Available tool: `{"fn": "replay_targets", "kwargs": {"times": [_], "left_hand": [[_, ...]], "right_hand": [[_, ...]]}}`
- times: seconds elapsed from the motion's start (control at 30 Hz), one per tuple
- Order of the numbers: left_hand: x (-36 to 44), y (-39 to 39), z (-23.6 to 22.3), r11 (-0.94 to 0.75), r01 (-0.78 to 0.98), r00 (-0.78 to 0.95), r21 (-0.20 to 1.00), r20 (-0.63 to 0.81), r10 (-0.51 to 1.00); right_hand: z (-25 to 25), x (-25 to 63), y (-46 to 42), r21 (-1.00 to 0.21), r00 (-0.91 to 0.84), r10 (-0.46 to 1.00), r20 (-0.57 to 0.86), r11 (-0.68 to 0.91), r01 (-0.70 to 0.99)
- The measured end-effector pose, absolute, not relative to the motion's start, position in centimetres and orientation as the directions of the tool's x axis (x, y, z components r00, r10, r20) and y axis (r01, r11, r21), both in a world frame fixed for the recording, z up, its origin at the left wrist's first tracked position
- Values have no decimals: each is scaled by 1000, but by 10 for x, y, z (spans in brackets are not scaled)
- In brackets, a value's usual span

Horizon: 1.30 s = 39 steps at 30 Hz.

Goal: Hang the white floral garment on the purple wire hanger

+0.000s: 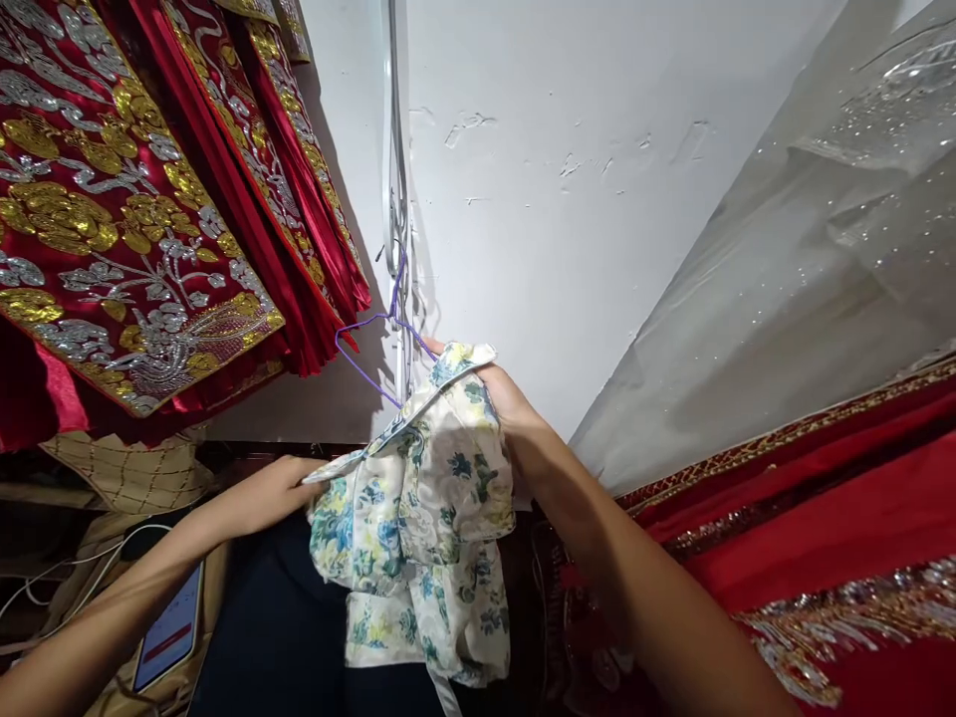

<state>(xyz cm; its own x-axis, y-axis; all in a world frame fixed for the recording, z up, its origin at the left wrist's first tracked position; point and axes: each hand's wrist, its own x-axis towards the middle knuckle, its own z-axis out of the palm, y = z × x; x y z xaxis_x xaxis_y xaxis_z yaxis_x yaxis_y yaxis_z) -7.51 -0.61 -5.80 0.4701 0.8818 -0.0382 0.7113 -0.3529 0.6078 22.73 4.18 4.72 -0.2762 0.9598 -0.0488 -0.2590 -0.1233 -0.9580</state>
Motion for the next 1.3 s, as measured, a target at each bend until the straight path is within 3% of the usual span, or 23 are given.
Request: {"fn": "replay_targets", "kwargs": {"times": [0.13,0.3,0.4,0.5,0.6,0.7,0.8,0.93,1.0,1.13,1.23,1.3], "left_hand": [[-100,36,-68,-333,814,343,476,68,937],[-121,87,-44,-440,785,245,435,435,867],[-118,102,-17,-454,797,174,399,568,804],[-104,106,0,-449,760,118,470,580,806],[-88,104,6,-487,638,149,597,525,838],[-78,99,7,-539,590,157,601,570,807],[-77,94,11,-543,580,18,607,657,753],[-72,91,28,-558,471,2,683,632,775],[-62,90,43,-615,460,16,641,686,727],[-44,82,74,-689,591,22,419,846,533],[-41,75,75,-638,701,144,317,814,563],[-42,71,60,-619,727,260,299,714,650]], "right_hand": [[48,243,58,-941,-312,942,-123,-210,-265],[55,277,86,-986,-270,959,-85,-120,-116],[63,287,97,-992,-299,949,-103,-120,-40],[65,288,97,-992,-324,939,-116,-123,-1],[57,286,89,-986,-298,947,-120,-149,-77],[42,294,79,-971,-232,962,-143,-181,-155],[28,313,66,-974,-152,985,-81,-111,-199],[27,332,50,-990,-99,994,-49,-62,-124],[34,333,45,-992,-20,1000,22,20,-124],[38,330,32,-960,157,980,125,160,-229],[19,330,7,-962,237,971,38,100,-255],[-1,327,-18,-975,183,983,-20,22,-223]]}}
